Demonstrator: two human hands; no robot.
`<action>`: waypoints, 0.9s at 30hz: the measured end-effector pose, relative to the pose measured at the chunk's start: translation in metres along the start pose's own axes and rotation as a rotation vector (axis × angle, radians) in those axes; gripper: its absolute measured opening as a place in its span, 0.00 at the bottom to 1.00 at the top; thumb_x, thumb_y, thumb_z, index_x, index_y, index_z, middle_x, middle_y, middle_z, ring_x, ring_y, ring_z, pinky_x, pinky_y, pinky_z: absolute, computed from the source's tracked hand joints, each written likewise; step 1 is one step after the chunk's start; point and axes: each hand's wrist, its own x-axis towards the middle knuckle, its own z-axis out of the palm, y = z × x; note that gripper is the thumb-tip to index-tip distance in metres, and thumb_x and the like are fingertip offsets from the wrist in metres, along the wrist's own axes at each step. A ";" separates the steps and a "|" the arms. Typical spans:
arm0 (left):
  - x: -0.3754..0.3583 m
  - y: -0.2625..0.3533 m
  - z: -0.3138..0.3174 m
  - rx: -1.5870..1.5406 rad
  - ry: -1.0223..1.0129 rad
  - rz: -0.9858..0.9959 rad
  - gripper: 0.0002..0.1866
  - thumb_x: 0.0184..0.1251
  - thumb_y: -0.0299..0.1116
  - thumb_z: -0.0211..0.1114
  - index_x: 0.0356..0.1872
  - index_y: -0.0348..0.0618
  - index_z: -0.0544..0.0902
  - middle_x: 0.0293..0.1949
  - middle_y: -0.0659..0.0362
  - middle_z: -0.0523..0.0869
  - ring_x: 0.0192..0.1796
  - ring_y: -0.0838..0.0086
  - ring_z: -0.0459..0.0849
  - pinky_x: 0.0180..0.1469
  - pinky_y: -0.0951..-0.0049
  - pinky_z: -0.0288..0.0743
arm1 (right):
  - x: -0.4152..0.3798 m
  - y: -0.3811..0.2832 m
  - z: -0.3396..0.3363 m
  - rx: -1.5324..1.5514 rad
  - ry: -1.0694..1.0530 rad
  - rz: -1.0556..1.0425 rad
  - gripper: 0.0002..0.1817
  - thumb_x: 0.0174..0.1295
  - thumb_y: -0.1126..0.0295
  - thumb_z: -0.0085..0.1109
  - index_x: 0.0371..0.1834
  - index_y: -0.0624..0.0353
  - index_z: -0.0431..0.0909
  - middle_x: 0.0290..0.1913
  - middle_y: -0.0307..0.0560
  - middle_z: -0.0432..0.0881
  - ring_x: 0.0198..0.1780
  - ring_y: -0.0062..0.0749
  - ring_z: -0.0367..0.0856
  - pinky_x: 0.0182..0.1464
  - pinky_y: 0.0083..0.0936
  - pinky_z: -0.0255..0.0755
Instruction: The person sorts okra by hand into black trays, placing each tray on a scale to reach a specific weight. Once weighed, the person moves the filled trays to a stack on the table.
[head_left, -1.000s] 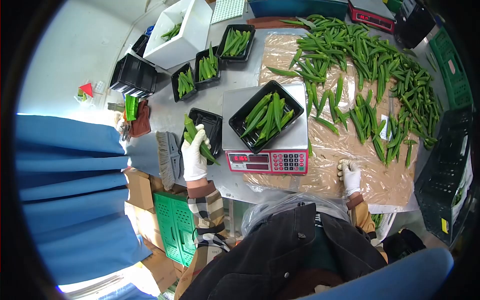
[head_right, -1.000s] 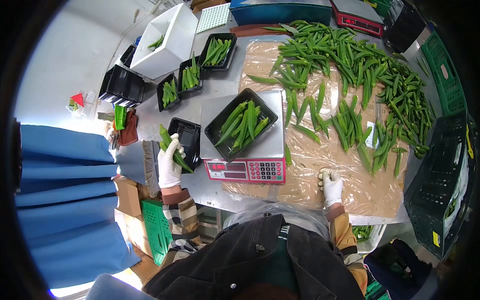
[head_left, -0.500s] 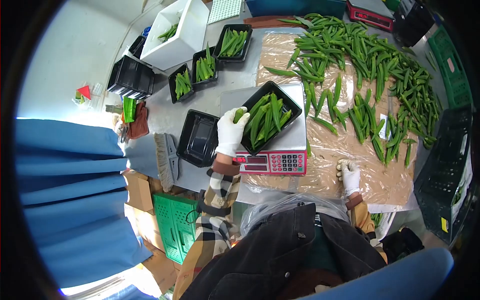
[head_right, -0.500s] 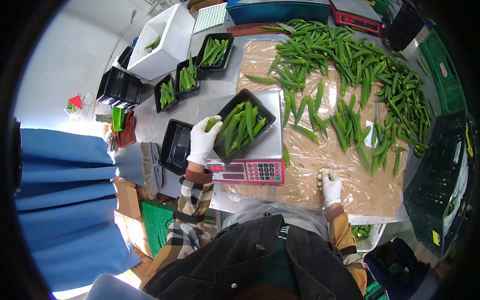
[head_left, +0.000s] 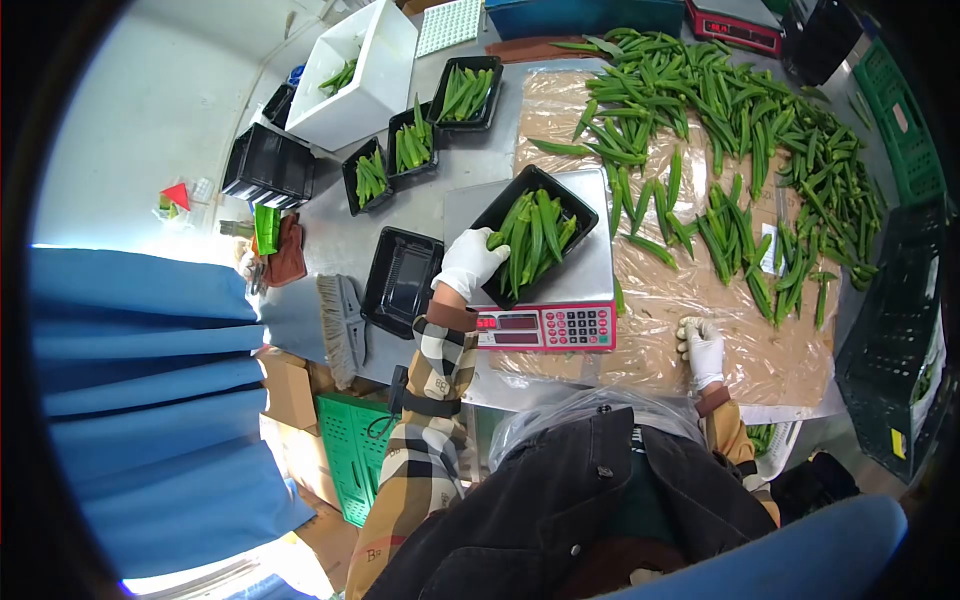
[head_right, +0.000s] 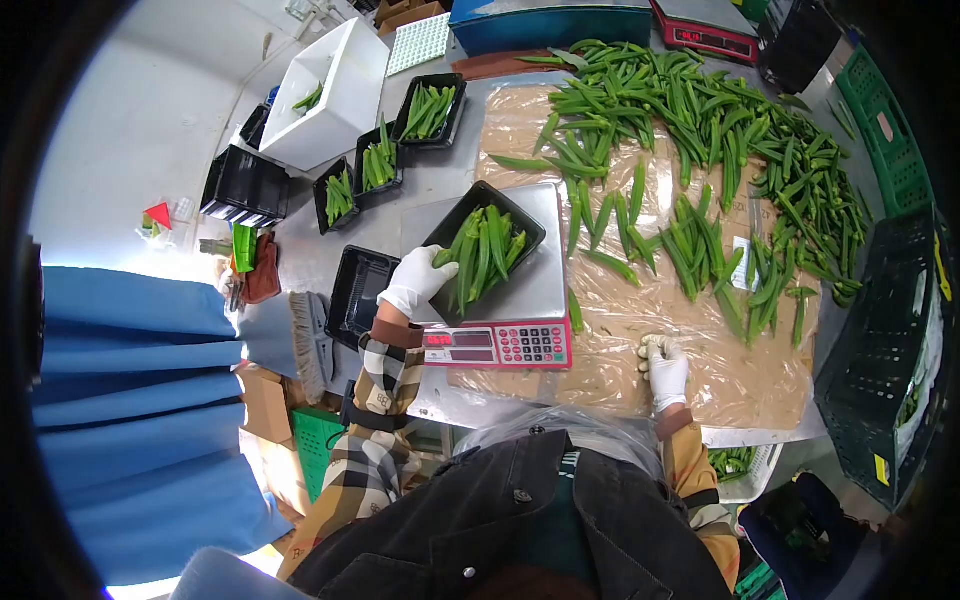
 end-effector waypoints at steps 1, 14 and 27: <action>-0.001 -0.003 0.000 -0.040 0.046 0.002 0.22 0.56 0.45 0.73 0.45 0.40 0.82 0.41 0.46 0.88 0.47 0.52 0.86 0.51 0.60 0.78 | 0.000 -0.001 0.000 0.004 0.000 0.004 0.07 0.71 0.73 0.52 0.44 0.57 0.81 0.30 0.35 0.82 0.21 0.13 0.73 0.21 0.12 0.66; -0.045 -0.032 -0.033 -1.001 0.328 0.057 0.15 0.71 0.45 0.65 0.42 0.42 0.81 0.30 0.62 0.83 0.31 0.77 0.80 0.33 0.77 0.71 | 0.002 0.005 -0.002 0.026 -0.009 -0.009 0.07 0.71 0.73 0.51 0.44 0.57 0.80 0.29 0.35 0.82 0.21 0.13 0.73 0.21 0.12 0.65; -0.114 -0.059 -0.053 -1.952 0.278 0.249 0.06 0.70 0.28 0.64 0.43 0.43 0.77 0.32 0.61 0.76 0.35 0.75 0.78 0.36 0.76 0.75 | 0.003 0.001 -0.002 -0.005 -0.018 0.007 0.06 0.72 0.72 0.53 0.44 0.57 0.81 0.29 0.36 0.82 0.21 0.13 0.73 0.21 0.13 0.66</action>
